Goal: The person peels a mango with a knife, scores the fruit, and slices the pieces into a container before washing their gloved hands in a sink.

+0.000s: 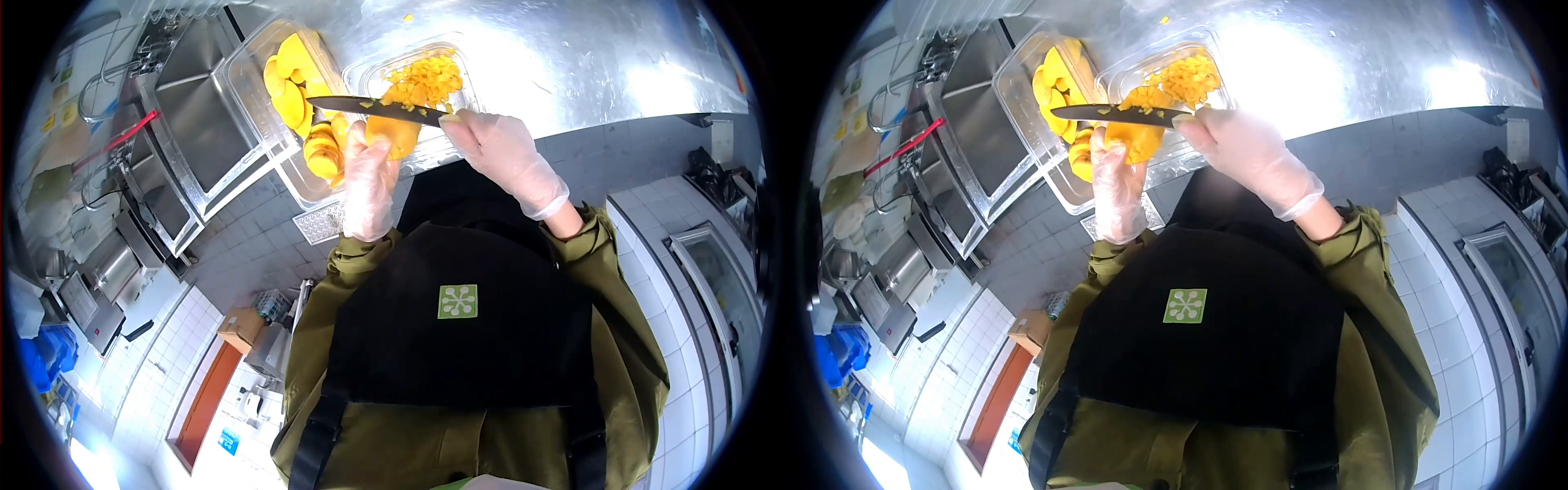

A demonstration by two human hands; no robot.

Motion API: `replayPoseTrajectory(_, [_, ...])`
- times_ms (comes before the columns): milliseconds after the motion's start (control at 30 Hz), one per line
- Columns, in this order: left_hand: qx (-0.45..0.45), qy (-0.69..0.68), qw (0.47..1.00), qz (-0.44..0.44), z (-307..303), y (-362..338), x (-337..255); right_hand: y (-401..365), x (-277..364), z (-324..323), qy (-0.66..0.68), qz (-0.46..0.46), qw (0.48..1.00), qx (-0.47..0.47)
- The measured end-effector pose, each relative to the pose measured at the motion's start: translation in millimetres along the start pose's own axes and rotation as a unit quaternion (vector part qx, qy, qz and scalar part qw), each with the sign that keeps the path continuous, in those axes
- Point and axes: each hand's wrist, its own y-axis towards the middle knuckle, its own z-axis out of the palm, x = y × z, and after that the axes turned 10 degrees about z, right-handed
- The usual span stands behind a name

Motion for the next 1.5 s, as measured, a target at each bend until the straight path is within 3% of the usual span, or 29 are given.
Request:
replayPoseTrajectory(200, [0.051,-0.008,0.998,0.021,-7,-3,4,9,4,0,-0.040,0.046,0.997,-0.038])
replayPoseTrajectory(333, [0.002,0.009,1.000,0.013,-7,-7,0,6,4,-9,0.061,0.070,0.996,-0.013])
replayPoseTrajectory(400, [-0.025,0.006,1.000,0.011,-2,-5,2,-1,4,-11,0.022,0.023,0.999,0.006])
replayPoseTrajectory(467, [-0.007,0.016,1.000,0.011,-5,-4,4,-5,1,-5,-0.027,-0.004,0.999,0.019])
replayPoseTrajectory(733, [0.068,0.001,0.997,0.027,-13,-8,6,7,7,-5,-0.031,0.068,0.997,-0.024])
replayPoseTrajectory(900, [-0.006,0.011,1.000,-0.002,-7,-11,4,1,8,-15,0.096,0.069,0.993,0.006])
replayPoseTrajectory(1000, [-0.035,0.007,0.999,-0.026,2,-12,2,-3,0,-6,0.025,0.028,0.999,0.013])
replayPoseTrajectory(1200, [-0.025,-0.046,0.999,-0.013,-10,-12,7,3,2,0,0.022,-0.003,0.999,-0.036])
replayPoseTrajectory(1500, [-0.028,-0.099,0.994,0.023,-14,-9,11,13,16,1,0.015,0.044,0.999,0.014])
